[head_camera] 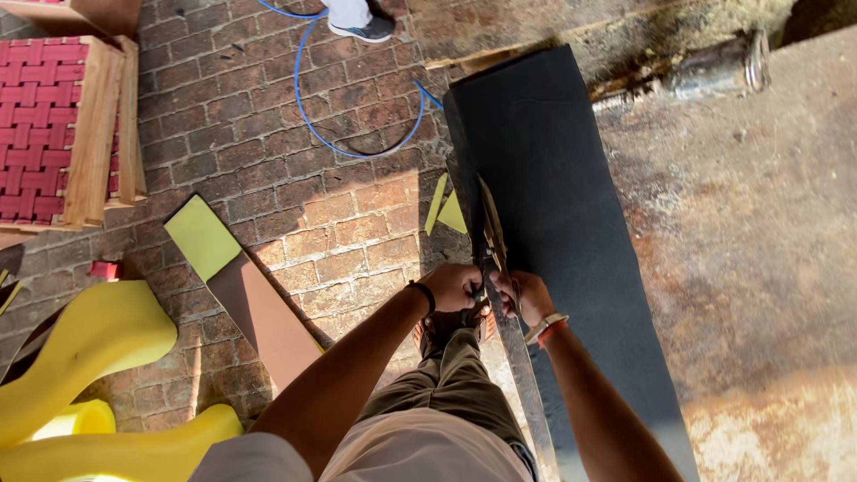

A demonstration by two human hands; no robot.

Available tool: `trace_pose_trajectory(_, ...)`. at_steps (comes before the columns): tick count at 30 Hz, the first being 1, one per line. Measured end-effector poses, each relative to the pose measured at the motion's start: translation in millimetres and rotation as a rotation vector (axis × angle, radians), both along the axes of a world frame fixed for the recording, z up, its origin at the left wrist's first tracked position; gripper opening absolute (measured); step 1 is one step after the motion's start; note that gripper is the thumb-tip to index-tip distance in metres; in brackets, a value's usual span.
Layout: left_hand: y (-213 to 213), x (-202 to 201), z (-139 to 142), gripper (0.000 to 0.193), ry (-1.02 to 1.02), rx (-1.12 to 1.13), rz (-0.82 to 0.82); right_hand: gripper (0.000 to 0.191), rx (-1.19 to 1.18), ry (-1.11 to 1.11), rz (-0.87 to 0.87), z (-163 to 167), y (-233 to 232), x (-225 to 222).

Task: The person spreads a long strip of dark fabric over a yellow foam board on a work table, smooths it flat by hand, and trims the excess fabric along the edges with shears. They then peel the fabric off the foam, set the layered pieces aside, and pick up a spray gun to apply adhesive to the exposed foam.

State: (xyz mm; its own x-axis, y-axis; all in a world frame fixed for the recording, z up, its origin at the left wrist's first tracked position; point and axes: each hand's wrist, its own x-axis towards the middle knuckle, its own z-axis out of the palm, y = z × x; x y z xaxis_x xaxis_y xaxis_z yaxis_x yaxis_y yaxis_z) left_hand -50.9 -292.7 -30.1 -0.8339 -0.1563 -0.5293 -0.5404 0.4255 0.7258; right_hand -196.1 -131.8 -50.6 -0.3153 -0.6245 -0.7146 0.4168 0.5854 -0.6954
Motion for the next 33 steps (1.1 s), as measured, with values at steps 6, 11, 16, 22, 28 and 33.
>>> trace_pose_trajectory(6, -16.4, 13.2, 29.5, 0.037, -0.073, 0.019, -0.011, 0.041, -0.029, 0.032, -0.017, 25.0, -103.3, -32.9)
trace_pose_trajectory(11, -25.1, 28.9, 49.0, 0.032, -0.175, 0.121, 0.027, 0.046, -0.101, 0.082, -0.015, 45.7, -169.1, -54.6)
trace_pose_trajectory(16, -41.1, 42.0, 38.5, 0.037, -0.232, 0.167, 0.022, 0.046, -0.092, 0.146, 0.011, 73.2, -203.7, -64.6)
trace_pose_trajectory(22, -96.4, 76.0, 21.4, 0.034, -0.316, -0.006, 0.226, 0.038, -0.04, 0.076, -0.051, 82.7, -178.5, -40.3)
trace_pose_trajectory(28, -194.5, 71.3, 21.9, 0.022, -0.133, -0.253, 0.33, 0.037, -0.078, 0.066, -0.117, 62.3, -111.7, -2.7)
trace_pose_trajectory(33, -242.9, 13.4, 16.5, 0.019, 0.015, -0.16, 0.295, 0.03, -0.081, -0.014, -0.363, 66.5, -76.4, 24.7)
